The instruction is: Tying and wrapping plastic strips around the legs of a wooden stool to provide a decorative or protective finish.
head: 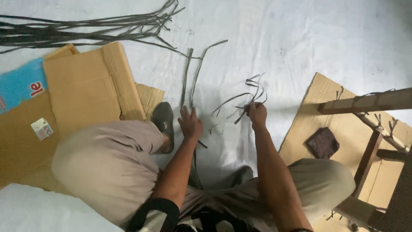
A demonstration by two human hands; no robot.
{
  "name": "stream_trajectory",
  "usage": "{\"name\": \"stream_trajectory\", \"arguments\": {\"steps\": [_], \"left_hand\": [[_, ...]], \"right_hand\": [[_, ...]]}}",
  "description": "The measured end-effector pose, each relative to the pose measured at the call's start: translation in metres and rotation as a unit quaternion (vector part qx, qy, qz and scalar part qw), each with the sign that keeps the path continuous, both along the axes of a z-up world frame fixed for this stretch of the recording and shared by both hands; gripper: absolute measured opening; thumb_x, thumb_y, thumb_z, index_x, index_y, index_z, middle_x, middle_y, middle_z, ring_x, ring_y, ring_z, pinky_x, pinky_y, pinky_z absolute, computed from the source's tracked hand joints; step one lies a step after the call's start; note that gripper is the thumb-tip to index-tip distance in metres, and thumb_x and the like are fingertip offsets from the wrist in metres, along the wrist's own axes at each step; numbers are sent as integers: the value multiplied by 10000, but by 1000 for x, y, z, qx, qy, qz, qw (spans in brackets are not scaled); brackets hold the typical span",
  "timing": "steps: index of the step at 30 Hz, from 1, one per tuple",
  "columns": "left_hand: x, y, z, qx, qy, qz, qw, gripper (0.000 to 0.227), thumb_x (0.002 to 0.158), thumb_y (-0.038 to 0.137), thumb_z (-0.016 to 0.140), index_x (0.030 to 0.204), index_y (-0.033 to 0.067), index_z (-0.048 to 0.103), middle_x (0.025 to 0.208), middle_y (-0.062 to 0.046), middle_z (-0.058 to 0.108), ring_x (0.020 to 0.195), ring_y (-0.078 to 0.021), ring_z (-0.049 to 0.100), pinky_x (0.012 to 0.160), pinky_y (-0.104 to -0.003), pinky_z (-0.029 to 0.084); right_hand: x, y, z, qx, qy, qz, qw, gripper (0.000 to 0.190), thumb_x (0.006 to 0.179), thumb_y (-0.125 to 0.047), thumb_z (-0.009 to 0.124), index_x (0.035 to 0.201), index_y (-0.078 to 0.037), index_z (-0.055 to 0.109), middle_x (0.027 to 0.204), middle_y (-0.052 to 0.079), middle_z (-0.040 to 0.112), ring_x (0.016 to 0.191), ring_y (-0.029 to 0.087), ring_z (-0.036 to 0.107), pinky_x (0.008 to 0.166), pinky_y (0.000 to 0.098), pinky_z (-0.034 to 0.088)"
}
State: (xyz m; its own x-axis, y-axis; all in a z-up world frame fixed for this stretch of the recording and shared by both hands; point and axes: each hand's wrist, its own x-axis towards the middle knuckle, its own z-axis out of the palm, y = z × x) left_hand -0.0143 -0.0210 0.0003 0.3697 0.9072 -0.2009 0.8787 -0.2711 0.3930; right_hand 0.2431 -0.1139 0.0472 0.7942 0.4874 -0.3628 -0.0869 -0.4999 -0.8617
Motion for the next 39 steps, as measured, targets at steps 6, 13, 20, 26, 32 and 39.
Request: {"name": "stream_trajectory", "arguments": {"steps": [6,13,20,26,32,39], "left_hand": [[20,-18,-5,-35,-81,-31,996,490,965,242,603,1442,138,566,1508,-183,498,1445,-367,441,1111,-542,406],[48,-45,-16,-48,-188,-74,978,368,947,231,591,1290,119,664,1219,-131,677,1194,-316,663,1017,-465,504],[92,-86,15,-187,-268,-132,936,400,1041,483,512,1266,209,698,1198,-138,716,1187,-372,660,1022,-524,512],[133,-104,19,-301,-309,-106,896,559,1017,627,498,1285,179,698,1264,-152,688,1266,-392,600,1101,-531,446],[140,-134,66,-293,-288,-143,901,514,971,546,523,1209,129,709,1149,-193,712,1157,-407,649,1029,-540,491],[159,-176,77,-463,-355,-98,806,440,1001,284,652,1375,57,607,989,-102,758,792,-172,749,744,-304,579]], "right_hand": [[-12,-35,-44,-86,81,18,993,432,1002,-300,602,1296,16,626,1021,203,749,892,288,761,763,412,631],[-25,-61,-14,-146,84,46,985,418,1067,-316,457,1325,-46,646,1048,135,748,903,233,745,758,383,609],[-51,-83,17,-63,-45,28,997,433,1046,-416,533,1202,-52,707,876,163,746,798,265,738,701,394,602],[-86,-104,37,-144,-139,76,977,417,1016,-304,520,1344,-73,634,993,272,737,1033,478,696,932,594,540],[-99,-138,-33,-250,-134,95,954,315,922,-181,576,1139,-7,725,922,252,748,948,481,728,805,550,593],[-123,-179,-110,-363,-168,139,906,161,831,-73,640,937,7,729,831,197,726,855,401,762,725,497,618]]}}
